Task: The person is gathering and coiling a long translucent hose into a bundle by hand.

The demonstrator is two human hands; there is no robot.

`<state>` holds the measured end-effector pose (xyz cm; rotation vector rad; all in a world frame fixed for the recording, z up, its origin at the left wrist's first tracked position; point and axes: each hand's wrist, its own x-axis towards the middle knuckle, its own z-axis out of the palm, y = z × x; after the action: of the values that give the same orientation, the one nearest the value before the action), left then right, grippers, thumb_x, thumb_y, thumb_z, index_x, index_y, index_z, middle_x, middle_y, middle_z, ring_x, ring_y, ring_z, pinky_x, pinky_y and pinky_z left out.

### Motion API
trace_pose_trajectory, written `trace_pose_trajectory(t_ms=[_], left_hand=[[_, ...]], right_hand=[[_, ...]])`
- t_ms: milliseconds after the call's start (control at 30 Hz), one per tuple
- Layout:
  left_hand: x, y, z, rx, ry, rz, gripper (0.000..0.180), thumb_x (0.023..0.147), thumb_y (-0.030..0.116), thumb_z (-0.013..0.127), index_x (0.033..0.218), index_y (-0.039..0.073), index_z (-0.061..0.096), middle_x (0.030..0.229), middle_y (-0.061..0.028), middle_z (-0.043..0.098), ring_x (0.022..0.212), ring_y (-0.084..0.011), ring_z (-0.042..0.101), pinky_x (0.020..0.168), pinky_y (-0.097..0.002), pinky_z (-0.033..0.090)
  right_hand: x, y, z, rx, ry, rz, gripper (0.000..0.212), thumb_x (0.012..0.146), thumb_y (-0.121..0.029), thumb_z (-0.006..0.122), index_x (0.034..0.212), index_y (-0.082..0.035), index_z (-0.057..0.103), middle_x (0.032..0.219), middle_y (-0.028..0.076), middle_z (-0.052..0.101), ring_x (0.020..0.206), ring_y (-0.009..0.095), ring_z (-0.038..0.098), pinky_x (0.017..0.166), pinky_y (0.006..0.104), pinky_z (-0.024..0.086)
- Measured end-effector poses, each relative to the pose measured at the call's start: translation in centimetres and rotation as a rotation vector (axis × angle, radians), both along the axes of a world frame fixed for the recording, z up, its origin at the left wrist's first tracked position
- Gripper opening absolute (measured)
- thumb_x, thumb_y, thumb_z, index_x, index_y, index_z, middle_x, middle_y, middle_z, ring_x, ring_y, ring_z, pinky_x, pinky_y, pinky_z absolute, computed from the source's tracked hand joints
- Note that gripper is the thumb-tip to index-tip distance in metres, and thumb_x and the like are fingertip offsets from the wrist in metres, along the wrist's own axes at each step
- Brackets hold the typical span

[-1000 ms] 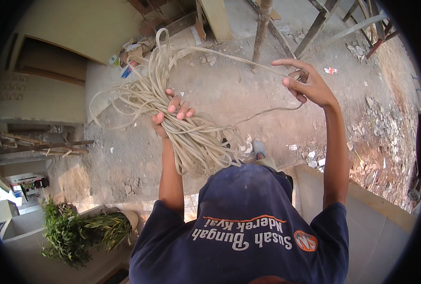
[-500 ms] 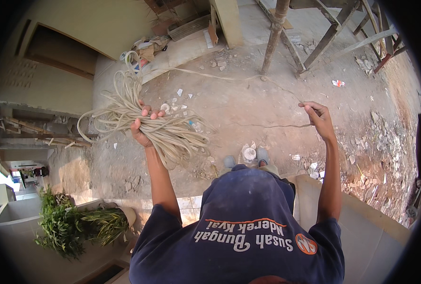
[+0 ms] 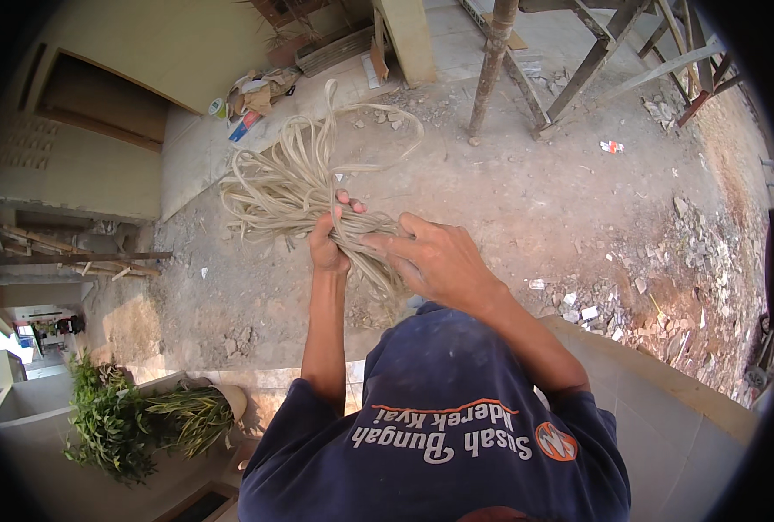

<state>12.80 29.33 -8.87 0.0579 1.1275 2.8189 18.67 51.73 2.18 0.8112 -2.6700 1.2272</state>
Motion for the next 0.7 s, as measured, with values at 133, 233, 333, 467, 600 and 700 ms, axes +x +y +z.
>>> trace_pose_trajectory(t_ms=[133,233,333,467,600,700], left_hand=[[-0.1,1.1,0.2,0.055,0.013,0.032,0.054,0.092,0.011,0.062,0.143,0.006,0.045,0.107,-0.0059,0.059,0.097,-0.0248,0.062,0.092,-0.0419,0.054],[-0.4,1.1,0.9,0.096,-0.012,0.092,0.053,0.091,0.011,0.061,0.142,0.007,0.046,0.106,-0.0056,0.059,0.095,-0.025,0.062,0.092,-0.0432,0.054],[-0.5,1.1,1.1,0.049,-0.03,0.134,0.054,0.092,0.015,0.06,0.143,0.009,0.045,0.107,-0.0047,0.057,0.095,-0.0239,0.06,0.095,-0.0439,0.051],[-0.5,0.8,0.8,-0.001,-0.039,0.17,0.056,0.09,0.014,0.06,0.144,0.009,0.044,0.106,-0.005,0.057,0.096,-0.0243,0.06,0.094,-0.0441,0.051],[-0.4,0.3,0.6,-0.008,-0.008,0.096,0.058,0.088,0.01,0.061,0.143,0.007,0.044,0.105,-0.0069,0.058,0.094,-0.0253,0.062,0.093,-0.0429,0.053],[-0.1,0.2,0.6,-0.037,0.002,0.05,0.059,0.087,0.007,0.062,0.144,0.005,0.043,0.105,-0.0079,0.059,0.094,-0.0258,0.062,0.091,-0.0423,0.053]], right_hand=[[0.1,1.0,-0.9,0.059,-0.035,0.095,0.022,0.087,-0.03,0.077,0.1,-0.012,0.08,0.084,0.01,0.061,0.077,0.031,0.065,0.067,0.0435,0.051],[0.6,1.9,-1.8,0.057,-0.102,0.054,0.025,0.086,-0.033,0.079,0.093,-0.009,0.079,0.087,0.01,0.066,0.076,0.032,0.065,0.068,0.0431,0.051],[1.1,2.0,-2.6,-0.082,-0.118,-0.032,0.027,0.086,-0.032,0.079,0.097,-0.007,0.077,0.091,0.011,0.069,0.076,0.032,0.067,0.068,0.0402,0.052],[1.1,2.3,-2.7,-0.288,-0.28,-0.187,0.03,0.09,-0.031,0.073,0.11,-0.008,0.073,0.092,0.009,0.07,0.077,0.025,0.067,0.071,0.0365,0.052],[-0.3,3.9,-3.9,-0.741,-0.349,-0.08,0.045,0.1,-0.037,0.057,0.127,-0.003,0.068,0.096,0.008,0.07,0.087,0.02,0.064,0.088,0.0343,0.048],[-1.0,4.6,-3.6,-0.931,-0.35,-0.028,0.061,0.104,-0.048,0.045,0.134,0.002,0.063,0.101,0.011,0.074,0.098,0.023,0.066,0.099,0.0361,0.044]])
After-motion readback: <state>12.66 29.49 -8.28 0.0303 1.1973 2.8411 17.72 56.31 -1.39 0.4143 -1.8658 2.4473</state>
